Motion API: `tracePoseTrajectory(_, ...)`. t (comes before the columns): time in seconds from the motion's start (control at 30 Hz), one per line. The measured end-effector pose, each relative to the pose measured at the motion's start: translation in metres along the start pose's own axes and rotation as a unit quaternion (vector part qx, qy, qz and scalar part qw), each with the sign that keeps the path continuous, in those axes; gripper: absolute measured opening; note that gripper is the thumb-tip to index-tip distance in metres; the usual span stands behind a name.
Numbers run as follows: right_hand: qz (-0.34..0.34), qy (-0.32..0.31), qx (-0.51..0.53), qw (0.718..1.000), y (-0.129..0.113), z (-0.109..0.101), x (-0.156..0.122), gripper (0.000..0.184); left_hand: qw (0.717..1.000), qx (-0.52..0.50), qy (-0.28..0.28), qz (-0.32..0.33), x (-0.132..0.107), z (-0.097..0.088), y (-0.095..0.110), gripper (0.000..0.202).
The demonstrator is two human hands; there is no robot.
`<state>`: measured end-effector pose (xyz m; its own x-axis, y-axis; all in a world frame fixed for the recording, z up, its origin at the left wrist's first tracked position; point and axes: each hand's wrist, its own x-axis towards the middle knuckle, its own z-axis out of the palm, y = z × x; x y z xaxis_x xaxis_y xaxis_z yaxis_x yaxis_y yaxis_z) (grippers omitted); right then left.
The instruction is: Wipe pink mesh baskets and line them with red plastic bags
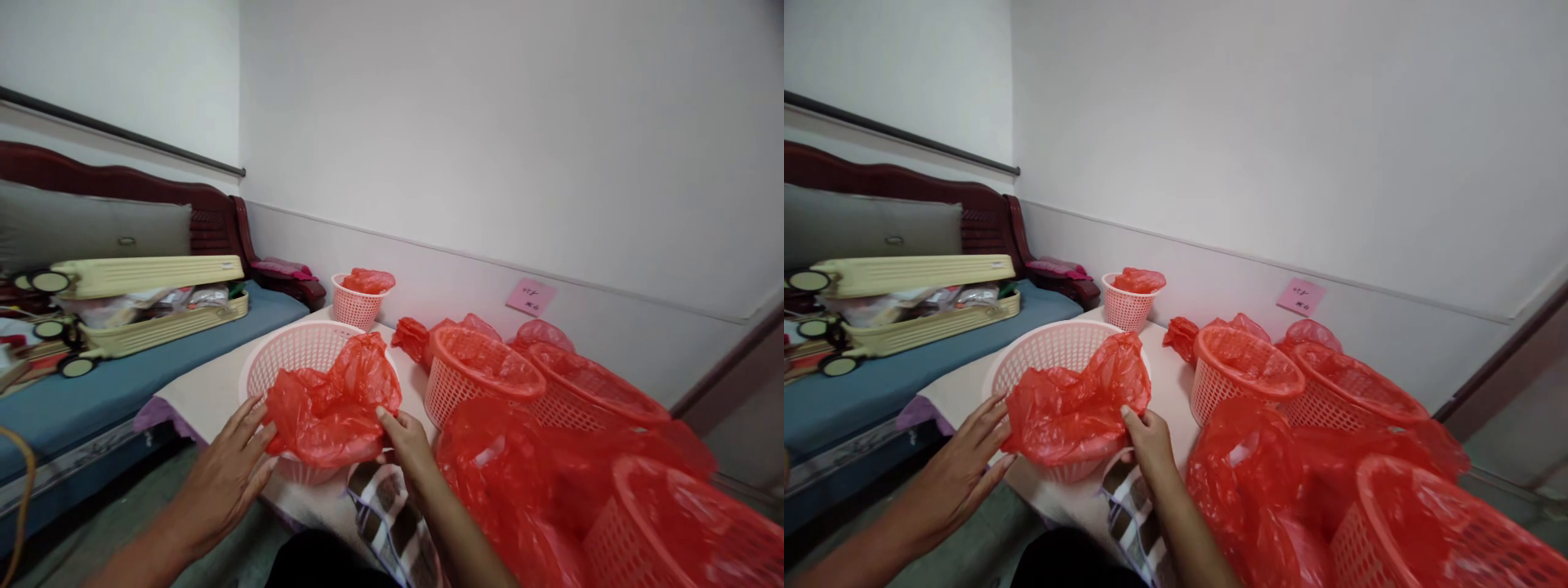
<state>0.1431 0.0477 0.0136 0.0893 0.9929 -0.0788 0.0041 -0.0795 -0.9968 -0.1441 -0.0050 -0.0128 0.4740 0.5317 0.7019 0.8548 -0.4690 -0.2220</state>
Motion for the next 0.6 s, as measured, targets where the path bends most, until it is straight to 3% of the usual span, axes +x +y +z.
tracePoseTrajectory(0.1, 0.036, 0.008, 0.038, 0.999, -0.003, 0.004, -0.004, 0.047, 0.999, -0.045, -0.007, -0.011, -0.009, -0.007, 0.002, 0.037)
tracePoseTrajectory(0.17, 0.039, -0.005, 0.072, 0.997, -0.004, 0.005, -0.012, 0.043, 0.99, -0.127, -0.031, -0.052, -0.01, -0.018, -0.003, 0.038)
tracePoseTrajectory(0.2, 0.038, -0.016, 0.089, 0.995, -0.005, 0.005, -0.016, 0.042, 0.977, -0.183, -0.047, -0.098, -0.008, -0.026, -0.007, 0.037)
tracePoseTrajectory(0.27, 0.042, -0.032, 0.119, 0.991, -0.003, 0.006, -0.027, 0.04, 0.926, -0.288, -0.087, -0.229, 0.004, -0.045, -0.018, 0.035)
tracePoseTrajectory(0.33, 0.056, -0.04, 0.149, 0.986, 0.003, 0.01, -0.037, 0.042, 0.874, -0.317, -0.139, -0.342, 0.025, -0.063, -0.03, 0.04)
tracePoseTrajectory(0.47, 0.079, -0.029, 0.218, 0.972, 0.014, 0.019, -0.052, 0.047, 0.901, -0.149, -0.305, -0.271, 0.082, -0.075, -0.039, 0.044)
tracePoseTrajectory(0.6, 0.075, -0.003, 0.259, 0.963, 0.011, 0.016, -0.056, 0.044, 0.894, -0.083, -0.379, -0.226, 0.114, -0.058, -0.029, 0.046)
